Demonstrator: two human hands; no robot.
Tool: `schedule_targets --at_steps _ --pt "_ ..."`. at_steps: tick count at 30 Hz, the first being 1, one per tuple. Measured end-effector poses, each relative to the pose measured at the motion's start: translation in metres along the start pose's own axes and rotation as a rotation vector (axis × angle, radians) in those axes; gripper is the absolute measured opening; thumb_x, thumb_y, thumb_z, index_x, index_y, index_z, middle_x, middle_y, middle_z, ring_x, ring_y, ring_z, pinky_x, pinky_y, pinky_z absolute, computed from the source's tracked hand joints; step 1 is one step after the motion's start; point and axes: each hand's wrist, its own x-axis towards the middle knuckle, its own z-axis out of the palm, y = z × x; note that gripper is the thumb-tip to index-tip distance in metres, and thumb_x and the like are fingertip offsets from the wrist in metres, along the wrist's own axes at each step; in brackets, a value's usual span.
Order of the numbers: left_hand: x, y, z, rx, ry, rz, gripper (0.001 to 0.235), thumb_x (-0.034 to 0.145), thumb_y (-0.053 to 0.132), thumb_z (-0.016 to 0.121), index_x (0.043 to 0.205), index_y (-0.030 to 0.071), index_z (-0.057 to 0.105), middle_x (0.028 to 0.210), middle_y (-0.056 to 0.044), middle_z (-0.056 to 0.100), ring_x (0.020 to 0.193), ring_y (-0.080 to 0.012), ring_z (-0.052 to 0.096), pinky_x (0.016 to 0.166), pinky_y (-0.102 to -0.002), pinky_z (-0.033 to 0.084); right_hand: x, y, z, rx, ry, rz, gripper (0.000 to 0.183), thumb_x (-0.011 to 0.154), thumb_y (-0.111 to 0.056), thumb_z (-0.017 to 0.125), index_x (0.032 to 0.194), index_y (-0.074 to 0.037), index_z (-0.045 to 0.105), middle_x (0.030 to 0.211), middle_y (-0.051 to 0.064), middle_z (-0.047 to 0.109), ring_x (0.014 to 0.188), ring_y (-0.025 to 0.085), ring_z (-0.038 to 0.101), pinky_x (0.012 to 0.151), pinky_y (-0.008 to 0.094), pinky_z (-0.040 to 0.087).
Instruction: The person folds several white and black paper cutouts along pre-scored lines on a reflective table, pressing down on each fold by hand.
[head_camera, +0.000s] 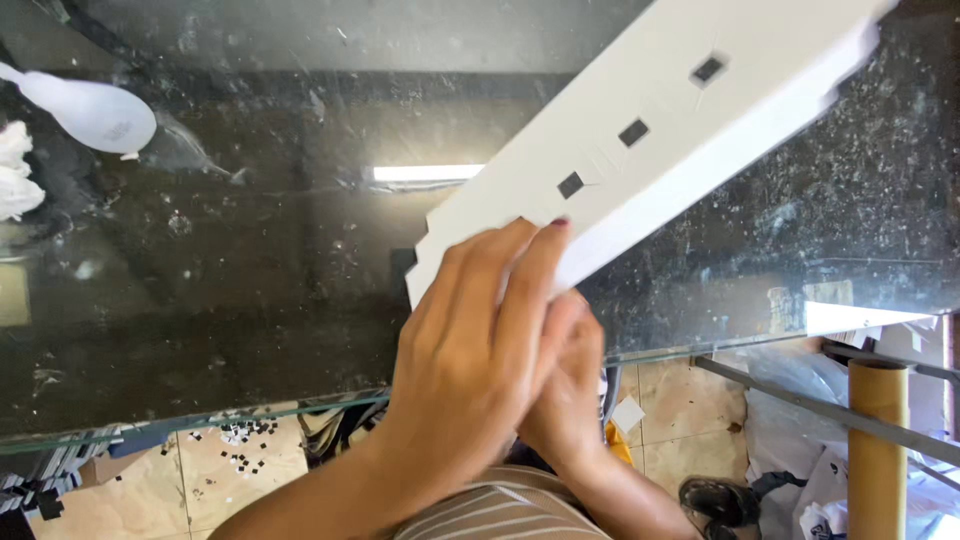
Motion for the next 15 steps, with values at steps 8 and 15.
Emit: schedule_targets --at_steps 8,15 --pt "-0.016 -0.004 0.02 0.374 -0.32 0.092 0.026 0.083 0.0 0.068 0.108 0.005 0.07 0.099 -0.006 0.064 0.096 -0.0222 0.062 0.086 -0.034 0.052 -0.013 0.012 -0.014 0.013 -0.238 0.213 0.022 0.085 -0.003 0.068 0.107 -0.001 0.065 0.088 0.002 0.065 0.075 0.008 0.056 0.065 0.022 0.048" --pt "-0.024 -0.013 0.009 0.671 -0.527 0.244 0.036 0.094 0.011 0.063 0.128 0.0 0.066 0.112 -0.009 0.068 0.107 -0.0203 0.063 0.092 -0.029 0.053 -0.016 0.018 -0.021 0.047 -0.482 0.42 0.034 0.081 0.012 0.063 0.114 0.003 0.064 0.087 0.003 0.06 0.073 0.008 0.051 0.062 0.023 0.045"
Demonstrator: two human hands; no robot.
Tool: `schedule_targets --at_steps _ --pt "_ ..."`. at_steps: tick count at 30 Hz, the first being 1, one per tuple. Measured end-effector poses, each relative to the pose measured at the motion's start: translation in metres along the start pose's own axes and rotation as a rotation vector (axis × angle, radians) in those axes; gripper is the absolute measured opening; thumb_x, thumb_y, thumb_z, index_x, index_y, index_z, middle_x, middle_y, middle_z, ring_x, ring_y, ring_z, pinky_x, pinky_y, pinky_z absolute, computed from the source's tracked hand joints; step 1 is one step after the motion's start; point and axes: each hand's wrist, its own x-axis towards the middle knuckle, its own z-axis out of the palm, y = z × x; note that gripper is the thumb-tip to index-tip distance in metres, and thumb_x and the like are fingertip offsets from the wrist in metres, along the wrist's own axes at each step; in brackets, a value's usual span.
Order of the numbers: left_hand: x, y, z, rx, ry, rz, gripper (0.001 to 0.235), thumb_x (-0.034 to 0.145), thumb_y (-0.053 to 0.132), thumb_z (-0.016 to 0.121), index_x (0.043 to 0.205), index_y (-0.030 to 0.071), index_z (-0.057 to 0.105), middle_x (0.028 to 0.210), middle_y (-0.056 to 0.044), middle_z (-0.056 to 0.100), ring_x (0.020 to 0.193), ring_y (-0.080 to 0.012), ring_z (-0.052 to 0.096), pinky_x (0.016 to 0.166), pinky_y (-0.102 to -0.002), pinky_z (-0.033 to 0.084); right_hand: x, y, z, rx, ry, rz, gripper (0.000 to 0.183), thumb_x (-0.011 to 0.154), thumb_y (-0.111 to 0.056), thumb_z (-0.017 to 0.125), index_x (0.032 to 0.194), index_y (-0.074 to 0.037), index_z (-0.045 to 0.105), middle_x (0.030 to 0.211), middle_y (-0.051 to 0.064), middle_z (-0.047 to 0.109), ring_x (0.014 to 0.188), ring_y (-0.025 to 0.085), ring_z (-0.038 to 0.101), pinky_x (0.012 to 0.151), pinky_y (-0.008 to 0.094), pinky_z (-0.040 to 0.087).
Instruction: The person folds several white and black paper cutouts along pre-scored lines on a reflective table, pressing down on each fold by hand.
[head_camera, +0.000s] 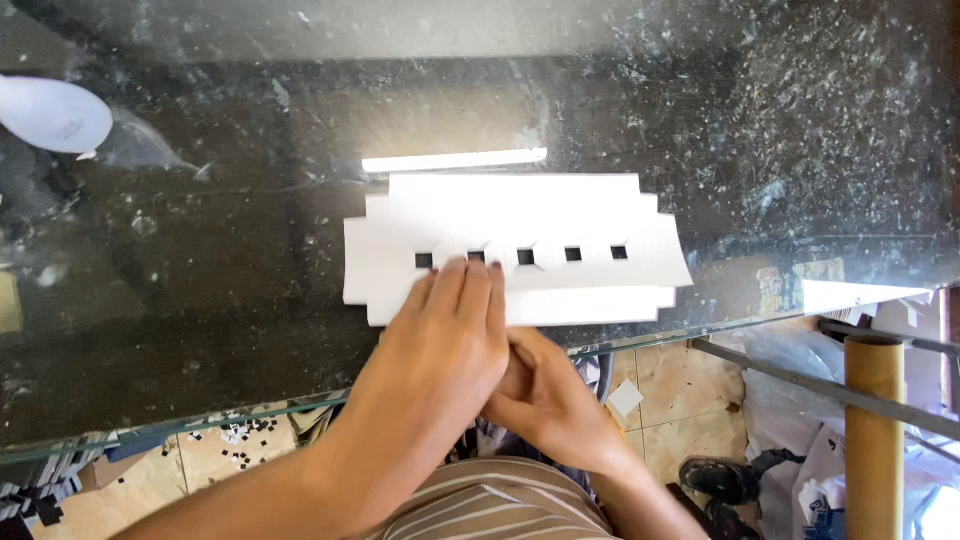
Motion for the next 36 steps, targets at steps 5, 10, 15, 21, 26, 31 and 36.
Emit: schedule_targets --at_steps 5,10,15,21,26,31,36 --pt "-0.026 0.004 0.016 -0.08 0.006 0.039 0.052 0.094 0.01 0.058 0.144 -0.003 0.054 0.132 -0.013 0.056 0.126 -0.0267 0.058 0.111 -0.038 0.048 -0.028 -0.058 -0.033 -0.539 -0.067 -0.118 0.032 0.089 -0.017 0.074 0.12 -0.009 0.072 0.11 0.005 0.08 0.095 0.013 0.079 0.078 0.027 0.066" --pt "-0.039 0.003 0.037 -0.173 0.105 0.055 0.047 0.099 -0.003 0.056 0.145 -0.006 0.055 0.124 -0.009 0.051 0.131 -0.0302 0.055 0.113 -0.044 0.048 -0.036 -0.053 -0.051 -1.128 0.163 -0.548 0.016 0.087 -0.017 0.082 0.089 -0.01 0.068 0.08 0.001 0.068 0.069 0.016 0.062 0.063 0.029 0.047" --pt "-0.036 -0.006 0.035 -0.289 0.427 0.07 0.008 0.098 -0.005 0.069 0.104 -0.003 0.073 0.095 -0.011 0.065 0.097 -0.0254 0.067 0.087 -0.037 0.062 -0.023 -0.011 -0.063 -1.337 0.19 -0.76 0.031 0.093 -0.024 0.083 0.118 -0.011 0.069 0.113 0.006 0.069 0.101 0.025 0.063 0.094 0.04 0.053" --pt "-0.037 -0.016 0.035 -0.28 0.413 0.099 0.005 0.098 0.001 0.076 0.1 -0.001 0.072 0.093 -0.009 0.063 0.091 -0.0206 0.065 0.075 -0.034 0.058 -0.022 -0.014 -0.062 -1.272 0.121 -0.711 0.034 0.095 -0.018 0.077 0.124 -0.003 0.067 0.12 0.011 0.069 0.108 0.028 0.062 0.098 0.04 0.053" --pt "-0.039 -0.024 0.037 -0.377 0.34 0.107 0.007 0.101 0.004 0.071 0.105 -0.002 0.071 0.102 -0.011 0.064 0.092 -0.024 0.063 0.071 -0.035 0.053 -0.018 -0.02 -0.064 -1.273 0.07 -0.666 0.037 0.095 -0.014 0.076 0.126 -0.001 0.062 0.123 0.013 0.067 0.111 0.03 0.061 0.102 0.042 0.052" --pt "-0.034 -0.035 0.036 -0.51 0.269 0.087 0.01 0.1 0.013 0.076 0.1 0.004 0.07 0.102 -0.006 0.067 0.09 -0.0227 0.06 0.075 -0.035 0.055 -0.01 -0.03 -0.071 -1.219 0.055 -0.674 0.018 0.102 -0.003 0.055 0.117 0.004 0.064 0.115 0.017 0.066 0.105 0.035 0.062 0.097 0.045 0.054" --pt "-0.037 -0.046 0.031 -0.81 0.018 -0.102 0.028 0.094 -0.007 0.065 0.117 0.009 0.065 0.108 -0.009 0.063 0.089 -0.0234 0.062 0.066 -0.037 0.052 0.005 -0.054 -0.073 -0.917 0.105 -0.46 0.014 0.098 -0.002 0.064 0.107 -0.003 0.074 0.098 0.005 0.075 0.088 0.018 0.069 0.084 0.028 0.053"
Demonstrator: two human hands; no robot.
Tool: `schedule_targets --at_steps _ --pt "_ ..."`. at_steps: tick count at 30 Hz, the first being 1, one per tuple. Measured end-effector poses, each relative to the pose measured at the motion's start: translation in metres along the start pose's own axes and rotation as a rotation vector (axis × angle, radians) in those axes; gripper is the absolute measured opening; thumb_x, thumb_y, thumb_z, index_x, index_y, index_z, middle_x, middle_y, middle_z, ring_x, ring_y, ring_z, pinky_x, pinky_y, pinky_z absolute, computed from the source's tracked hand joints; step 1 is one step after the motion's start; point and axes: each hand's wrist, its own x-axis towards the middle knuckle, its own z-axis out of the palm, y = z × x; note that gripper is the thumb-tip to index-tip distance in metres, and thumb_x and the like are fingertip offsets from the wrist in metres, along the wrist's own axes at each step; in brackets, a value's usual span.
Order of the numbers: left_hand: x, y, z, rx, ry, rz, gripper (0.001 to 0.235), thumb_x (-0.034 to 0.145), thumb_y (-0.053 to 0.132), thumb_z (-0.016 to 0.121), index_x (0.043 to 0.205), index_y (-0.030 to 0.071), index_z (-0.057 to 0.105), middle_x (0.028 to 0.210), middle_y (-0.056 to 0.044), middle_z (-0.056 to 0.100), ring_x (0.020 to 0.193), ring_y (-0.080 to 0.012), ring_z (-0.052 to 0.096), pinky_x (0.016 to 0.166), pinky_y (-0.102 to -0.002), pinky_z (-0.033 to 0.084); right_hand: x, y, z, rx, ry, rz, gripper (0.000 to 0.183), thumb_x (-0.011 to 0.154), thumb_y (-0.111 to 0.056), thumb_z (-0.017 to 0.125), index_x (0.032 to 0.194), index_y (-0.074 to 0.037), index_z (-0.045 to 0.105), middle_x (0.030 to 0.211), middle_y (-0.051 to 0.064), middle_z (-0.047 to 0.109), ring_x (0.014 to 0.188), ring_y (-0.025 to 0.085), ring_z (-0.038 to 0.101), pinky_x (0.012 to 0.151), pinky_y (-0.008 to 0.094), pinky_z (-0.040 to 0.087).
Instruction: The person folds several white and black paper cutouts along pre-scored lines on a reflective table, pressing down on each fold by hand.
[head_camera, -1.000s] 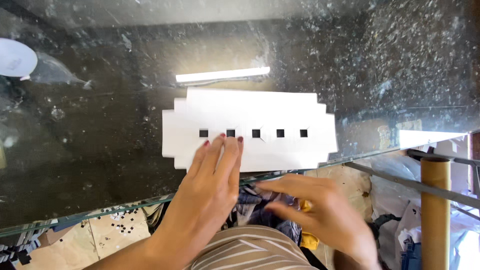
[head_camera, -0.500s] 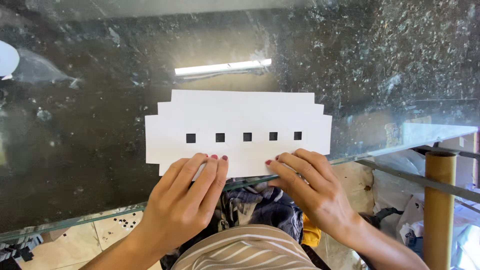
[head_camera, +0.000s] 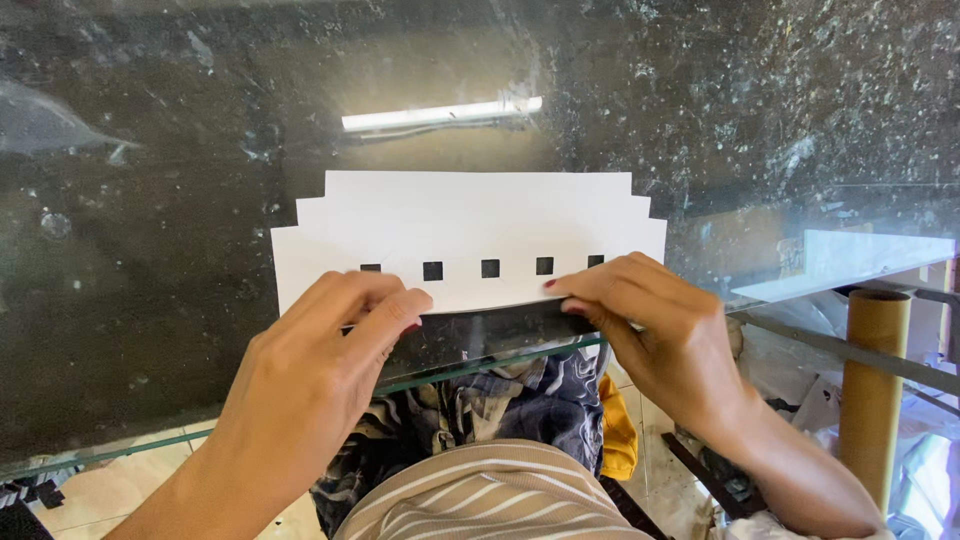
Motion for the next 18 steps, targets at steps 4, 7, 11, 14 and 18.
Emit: schedule_targets --at_steps 4,7,11,14,18 --pt "0.002 -0.007 0.004 -0.046 0.083 -0.028 0.031 0.094 -0.009 0.067 0.12 0.007 0.065 0.121 -0.016 0.049 0.088 -0.0256 0.046 0.079 -0.037 0.048 0.004 0.004 0.004 -0.121 0.067 0.061 0.009 0.093 -0.004 0.076 0.099 -0.004 0.069 0.103 0.01 0.067 0.092 0.021 0.066 0.083 0.03 0.051" --pt "0.001 -0.011 0.011 0.252 0.135 -0.09 0.025 0.095 0.015 0.076 0.119 0.023 0.073 0.135 -0.008 0.057 0.101 -0.0314 0.04 0.08 -0.045 0.033 -0.004 0.019 0.018 -0.347 0.206 -0.027 0.013 0.091 -0.021 0.084 0.093 -0.011 0.076 0.099 0.001 0.071 0.098 0.026 0.047 0.089 0.036 0.033" --pt "0.001 0.001 0.013 0.276 0.088 -0.042 0.07 0.088 -0.005 0.07 0.148 0.029 0.054 0.158 -0.006 0.04 0.136 -0.0305 0.039 0.109 -0.061 0.027 -0.021 0.019 0.031 -0.409 0.349 -0.185 0.008 0.091 -0.012 0.084 0.093 -0.006 0.079 0.091 0.005 0.07 0.091 0.028 0.058 0.086 0.038 0.038" --pt "0.009 0.025 0.045 0.272 0.034 0.085 0.074 0.09 -0.001 0.065 0.158 0.022 0.044 0.167 -0.003 0.036 0.154 -0.0263 0.036 0.122 -0.061 0.022 -0.036 0.024 0.037 -0.484 0.311 -0.161 0.013 0.097 -0.016 0.074 0.106 -0.006 0.079 0.103 0.006 0.069 0.102 0.032 0.059 0.09 0.043 0.042" --pt "0.024 0.057 0.076 0.461 0.091 0.175 0.097 0.097 0.083 0.048 0.154 0.005 0.05 0.159 -0.01 0.05 0.15 -0.0237 0.042 0.124 -0.039 0.029 -0.058 0.026 0.043 -0.575 0.214 -0.126 0.028 0.104 -0.015 0.06 0.126 -0.004 0.073 0.126 0.008 0.062 0.125 0.037 0.054 0.099 0.052 0.044"
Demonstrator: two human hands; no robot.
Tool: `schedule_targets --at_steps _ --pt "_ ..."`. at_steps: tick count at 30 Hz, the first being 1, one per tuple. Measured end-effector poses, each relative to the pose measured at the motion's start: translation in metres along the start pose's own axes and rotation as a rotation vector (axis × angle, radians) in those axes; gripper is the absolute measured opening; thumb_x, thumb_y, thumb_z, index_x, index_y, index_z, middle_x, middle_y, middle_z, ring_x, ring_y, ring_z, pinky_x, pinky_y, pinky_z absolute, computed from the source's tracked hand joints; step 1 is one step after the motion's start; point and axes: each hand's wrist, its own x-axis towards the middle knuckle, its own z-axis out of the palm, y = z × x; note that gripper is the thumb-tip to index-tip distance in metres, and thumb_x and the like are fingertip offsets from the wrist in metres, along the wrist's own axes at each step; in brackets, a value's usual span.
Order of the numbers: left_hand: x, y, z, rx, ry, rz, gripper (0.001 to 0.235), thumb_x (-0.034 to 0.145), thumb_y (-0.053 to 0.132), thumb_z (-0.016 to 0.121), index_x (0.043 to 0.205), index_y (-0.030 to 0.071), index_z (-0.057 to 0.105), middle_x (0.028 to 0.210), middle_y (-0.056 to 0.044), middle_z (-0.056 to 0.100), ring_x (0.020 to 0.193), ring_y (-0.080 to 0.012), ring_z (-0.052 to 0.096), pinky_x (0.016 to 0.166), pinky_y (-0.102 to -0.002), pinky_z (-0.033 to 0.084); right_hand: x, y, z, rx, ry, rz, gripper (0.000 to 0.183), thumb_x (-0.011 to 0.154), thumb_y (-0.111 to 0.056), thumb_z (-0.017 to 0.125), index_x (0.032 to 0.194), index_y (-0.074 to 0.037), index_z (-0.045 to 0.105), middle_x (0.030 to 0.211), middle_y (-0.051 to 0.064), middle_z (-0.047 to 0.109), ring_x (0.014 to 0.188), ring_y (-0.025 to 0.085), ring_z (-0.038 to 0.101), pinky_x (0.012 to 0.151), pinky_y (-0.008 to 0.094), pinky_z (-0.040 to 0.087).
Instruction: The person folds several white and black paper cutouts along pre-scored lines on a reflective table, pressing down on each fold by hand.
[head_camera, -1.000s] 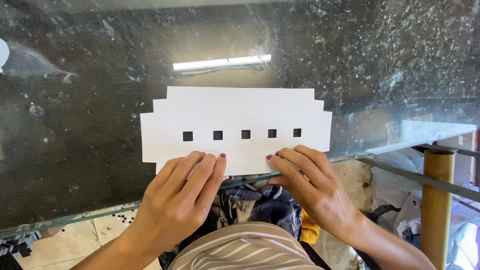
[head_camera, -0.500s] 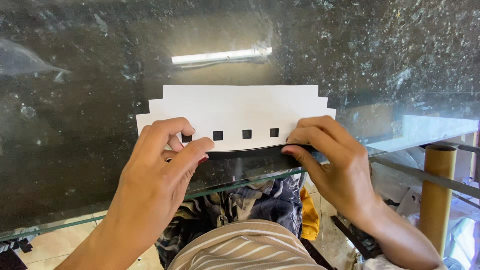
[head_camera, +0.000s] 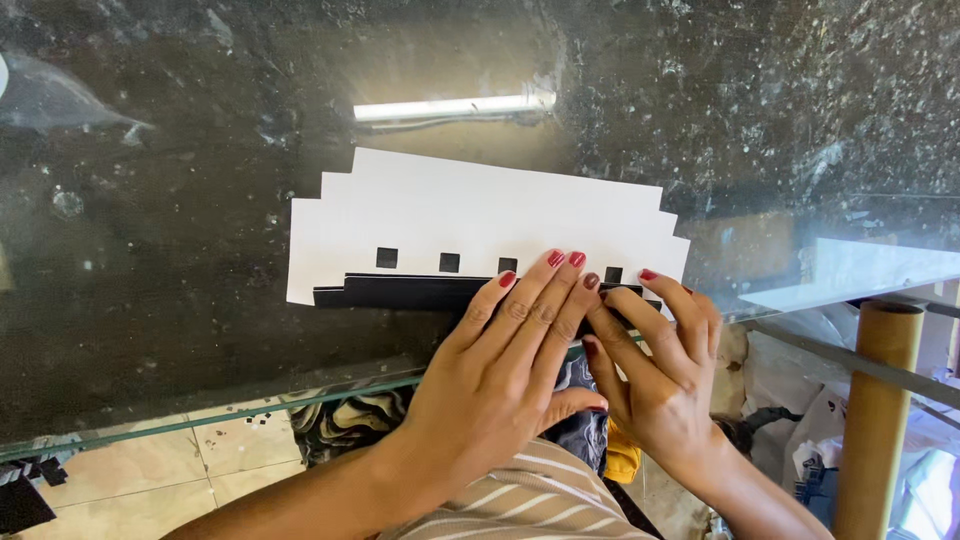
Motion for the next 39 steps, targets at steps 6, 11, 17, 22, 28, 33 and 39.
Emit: schedule_targets --at_steps 6,11,17,22,28,33,39 --pt "-0.029 -0.036 -0.009 0.026 -0.149 -0.009 0.075 0.11 0.069 0.029 0.166 0.019 0.027 0.172 0.0 0.025 0.158 -0.0139 0.017 0.128 -0.046 0.015 -0.018 0.003 0.001 -0.133 -0.085 0.042 0.037 0.105 -0.023 0.054 0.137 -0.014 0.07 0.137 0.004 0.061 0.137 0.038 0.05 0.116 0.059 0.027" --pt "-0.066 -0.068 -0.032 0.103 -0.124 -0.13 0.06 0.109 0.052 0.042 0.159 0.019 0.044 0.165 -0.001 0.042 0.151 -0.015 0.036 0.122 -0.053 0.023 -0.028 0.005 0.0 0.011 -0.143 0.108 0.042 0.107 -0.02 0.049 0.147 -0.012 0.06 0.15 0.011 0.055 0.151 0.043 0.04 0.126 0.061 0.014" --pt "-0.057 -0.086 -0.054 -0.027 0.123 -0.187 0.036 0.103 0.017 0.075 0.136 0.003 0.07 0.133 -0.011 0.07 0.124 -0.0301 0.062 0.107 -0.047 0.039 0.017 -0.003 -0.016 0.26 0.055 0.129 0.017 0.102 -0.01 0.063 0.115 -0.009 0.073 0.13 0.018 0.065 0.129 0.04 0.06 0.113 0.05 0.036" --pt "-0.044 -0.086 -0.053 -0.13 0.25 -0.052 0.012 0.096 -0.006 0.081 0.107 -0.002 0.079 0.096 -0.013 0.07 0.081 -0.0283 0.059 0.073 -0.039 0.054 0.029 -0.005 -0.01 0.362 0.239 0.029 0.022 0.087 0.025 0.072 0.089 0.003 0.07 0.087 0.015 0.076 0.085 0.028 0.074 0.082 0.036 0.06" --pt "-0.053 -0.074 -0.04 -0.192 0.202 0.052 0.024 0.091 -0.003 0.083 0.114 -0.004 0.074 0.103 -0.015 0.073 0.09 -0.024 0.065 0.074 -0.033 0.059 0.04 -0.023 -0.009 0.311 0.167 -0.046 0.001 0.09 0.001 0.075 0.091 0.001 0.075 0.09 0.012 0.073 0.084 0.027 0.065 0.081 0.036 0.059" --pt "-0.048 -0.071 -0.04 -0.177 0.157 0.081 0.009 0.098 0.001 0.073 0.106 -0.004 0.074 0.101 -0.011 0.065 0.087 -0.0236 0.063 0.074 -0.038 0.057 0.045 -0.032 -0.006 0.278 0.112 -0.076 0.006 0.093 -0.008 0.073 0.094 -0.002 0.074 0.096 0.01 0.074 0.088 0.027 0.065 0.084 0.037 0.059" --pt "-0.047 -0.068 -0.038 -0.295 0.155 0.033 0.014 0.098 -0.007 0.063 0.108 -0.01 0.073 0.101 -0.017 0.065 0.09 -0.0295 0.063 0.077 -0.042 0.057 0.051 -0.029 -0.011 0.377 0.036 -0.036 0.006 0.091 -0.005 0.075 0.093 0.001 0.073 0.093 0.009 0.073 0.086 0.025 0.064 0.085 0.035 0.056"
